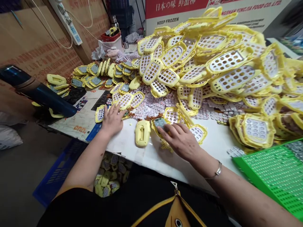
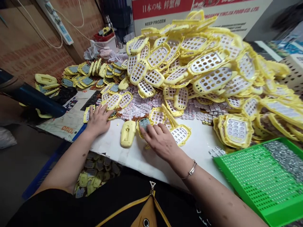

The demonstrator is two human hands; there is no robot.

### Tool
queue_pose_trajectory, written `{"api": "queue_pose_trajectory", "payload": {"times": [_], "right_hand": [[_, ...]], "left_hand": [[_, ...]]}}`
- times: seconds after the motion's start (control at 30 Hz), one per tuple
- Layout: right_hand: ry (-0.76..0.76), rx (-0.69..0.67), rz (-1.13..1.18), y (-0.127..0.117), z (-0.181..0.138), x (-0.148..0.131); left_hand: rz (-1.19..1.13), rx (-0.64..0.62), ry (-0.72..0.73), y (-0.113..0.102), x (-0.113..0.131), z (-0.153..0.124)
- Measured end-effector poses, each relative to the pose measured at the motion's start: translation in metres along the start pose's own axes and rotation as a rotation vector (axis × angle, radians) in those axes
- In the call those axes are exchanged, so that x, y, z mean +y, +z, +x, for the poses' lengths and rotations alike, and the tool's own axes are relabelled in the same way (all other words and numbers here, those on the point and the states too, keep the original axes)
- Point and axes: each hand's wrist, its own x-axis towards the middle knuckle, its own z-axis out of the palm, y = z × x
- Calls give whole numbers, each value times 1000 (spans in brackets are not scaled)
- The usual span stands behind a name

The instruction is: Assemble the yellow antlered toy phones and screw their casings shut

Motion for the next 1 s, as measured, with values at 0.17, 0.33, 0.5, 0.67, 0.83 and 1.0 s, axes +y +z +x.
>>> {"api": "queue_pose_trajectory", "payload": {"times": [0.17, 0.33, 0.5, 0.67, 0.83, 1.0], "right_hand": [[4, 158, -52, -20, -24, 3], [65, 273, -210, -34, -53, 10], [97, 269, -288, -40, -73, 12], [108, 336, -330, -47, -82, 5], [136, 472, -312, -50, -76, -4], [66, 498, -179, -45, -79, -25]], "left_hand": [[-69, 58, 133, 2, -5, 12], [-94, 172, 91, -2, 20, 19], [-119, 190, 55, -2, 58, 34], [-579, 210, -57, -28, 101, 25], [-1864, -418, -353, -56, 178, -18], [-2463, -820, -323, -50, 222, -26]]}}
